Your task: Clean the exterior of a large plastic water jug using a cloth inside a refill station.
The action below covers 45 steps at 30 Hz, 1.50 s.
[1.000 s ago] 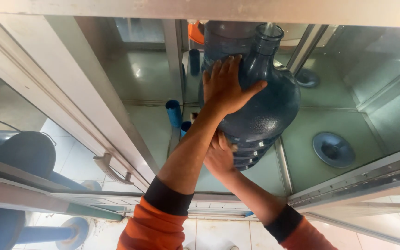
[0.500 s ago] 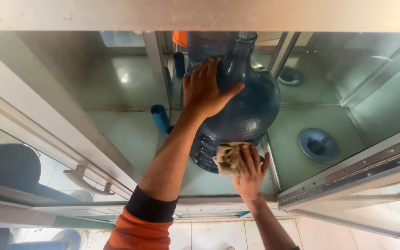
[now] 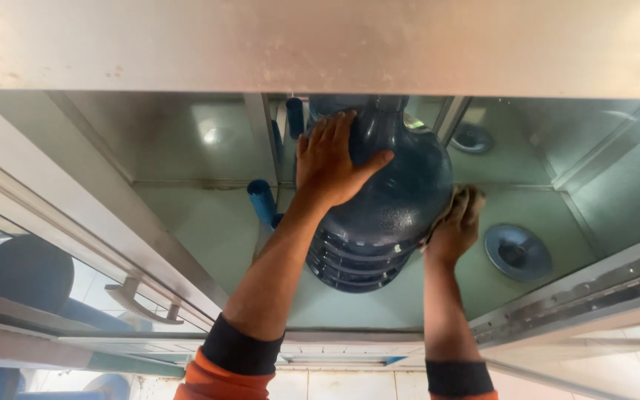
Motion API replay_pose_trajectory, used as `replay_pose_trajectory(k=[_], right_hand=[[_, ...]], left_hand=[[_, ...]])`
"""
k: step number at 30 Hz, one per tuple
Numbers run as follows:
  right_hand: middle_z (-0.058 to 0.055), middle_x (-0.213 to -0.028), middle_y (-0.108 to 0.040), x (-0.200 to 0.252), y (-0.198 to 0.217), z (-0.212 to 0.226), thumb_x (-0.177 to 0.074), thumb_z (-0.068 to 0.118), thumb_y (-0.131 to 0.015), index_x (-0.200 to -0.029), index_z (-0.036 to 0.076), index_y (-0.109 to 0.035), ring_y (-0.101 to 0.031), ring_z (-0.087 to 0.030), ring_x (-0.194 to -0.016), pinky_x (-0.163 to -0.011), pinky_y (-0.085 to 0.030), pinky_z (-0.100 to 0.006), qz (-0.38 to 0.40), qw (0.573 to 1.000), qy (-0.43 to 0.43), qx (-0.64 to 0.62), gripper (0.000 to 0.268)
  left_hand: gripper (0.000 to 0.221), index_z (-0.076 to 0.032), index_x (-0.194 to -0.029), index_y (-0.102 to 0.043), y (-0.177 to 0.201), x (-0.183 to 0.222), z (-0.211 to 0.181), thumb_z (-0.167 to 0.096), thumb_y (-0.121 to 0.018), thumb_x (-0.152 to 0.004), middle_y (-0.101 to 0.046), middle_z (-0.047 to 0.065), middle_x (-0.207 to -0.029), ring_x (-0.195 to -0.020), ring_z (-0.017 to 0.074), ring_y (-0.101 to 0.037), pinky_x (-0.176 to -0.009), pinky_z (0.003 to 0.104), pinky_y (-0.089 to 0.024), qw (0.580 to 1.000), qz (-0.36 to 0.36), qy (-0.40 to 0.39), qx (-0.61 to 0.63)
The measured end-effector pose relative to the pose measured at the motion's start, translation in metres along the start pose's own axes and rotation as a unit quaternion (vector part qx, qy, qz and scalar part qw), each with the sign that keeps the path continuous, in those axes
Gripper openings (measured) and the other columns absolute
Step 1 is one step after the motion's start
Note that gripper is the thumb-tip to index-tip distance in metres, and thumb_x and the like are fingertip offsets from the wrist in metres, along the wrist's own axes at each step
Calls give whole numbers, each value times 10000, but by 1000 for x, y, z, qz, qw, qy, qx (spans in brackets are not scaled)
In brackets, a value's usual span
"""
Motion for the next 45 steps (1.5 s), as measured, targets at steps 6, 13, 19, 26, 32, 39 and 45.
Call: replay_pose_trajectory(k=[6,13,19,26,32,39,45], right_hand=[[-181,-1133,-724,-28,-43,-23,-1049,369,-547,-1223,107,-734,-735,-303,-942,-772,-525,-407,51,652,-546,-523,367],[-160,-1247,-696,0,-28,-14,-982,314,-588,-1286,131,-710,-664,-307,-1130,-940,-500,-391,37,716,-527,-457,375],[-143,-1345,-672,53,5,-2,-925,267,-624,-1339,151,-690,-603,-310,-1292,-1084,-478,-378,44,771,-504,-386,435],[-133,-1300,-623,189,38,53,-965,175,-711,-1277,85,-670,-607,-389,-1249,-1080,-446,-487,-28,896,-262,-359,327],[-63,-1283,-531,124,80,97,-969,123,-692,-937,146,-631,-556,-316,-1016,-775,-412,-451,-38,939,123,-318,73],[-24,-1592,-480,128,58,186,-1029,394,-765,-1341,274,-676,-316,-297,-1544,-1334,14,-509,-43,942,307,-124,346],[37,-1081,-700,113,47,238,-982,155,-452,-1112,181,-718,-621,-125,-1160,-1010,-396,-306,30,928,359,-95,297]], left_hand=[[999,-122,-1546,-429,-1,-2,1,-838,-446,-850,-499,147,-1556,-1480,360,-418,-1161,553,-319,1000,15,5,-13],[1003,-97,-1526,-455,-2,-2,1,-831,-475,-841,-529,186,-1524,-1448,401,-452,-1166,572,-321,1000,-12,2,1],[981,-104,-1504,-486,-6,-2,6,-832,-497,-846,-557,168,-1502,-1438,376,-480,-1157,563,-348,999,-43,-5,4],[1019,-104,-1475,-499,-13,-5,12,-890,-447,-828,-586,186,-1462,-1404,408,-505,-1134,623,-362,998,-63,-22,-12],[1009,-173,-1512,-434,-32,-15,22,-871,-457,-784,-504,72,-1564,-1470,370,-392,-1158,636,-255,998,-64,-1,-9],[959,-171,-1462,-472,-27,-14,21,-859,-444,-795,-572,60,-1485,-1390,352,-475,-1134,590,-310,995,-95,-19,-21],[994,-163,-1491,-453,-30,-13,23,-871,-456,-793,-535,79,-1531,-1438,352,-439,-1166,573,-292,997,-78,-8,-19]])
Point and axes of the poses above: each hand's wrist, its own x-axis away from the middle knuckle, its own y-axis out of the back of the hand, z = x × y, the point moved 6 cm from there along -x, towards the middle knuckle
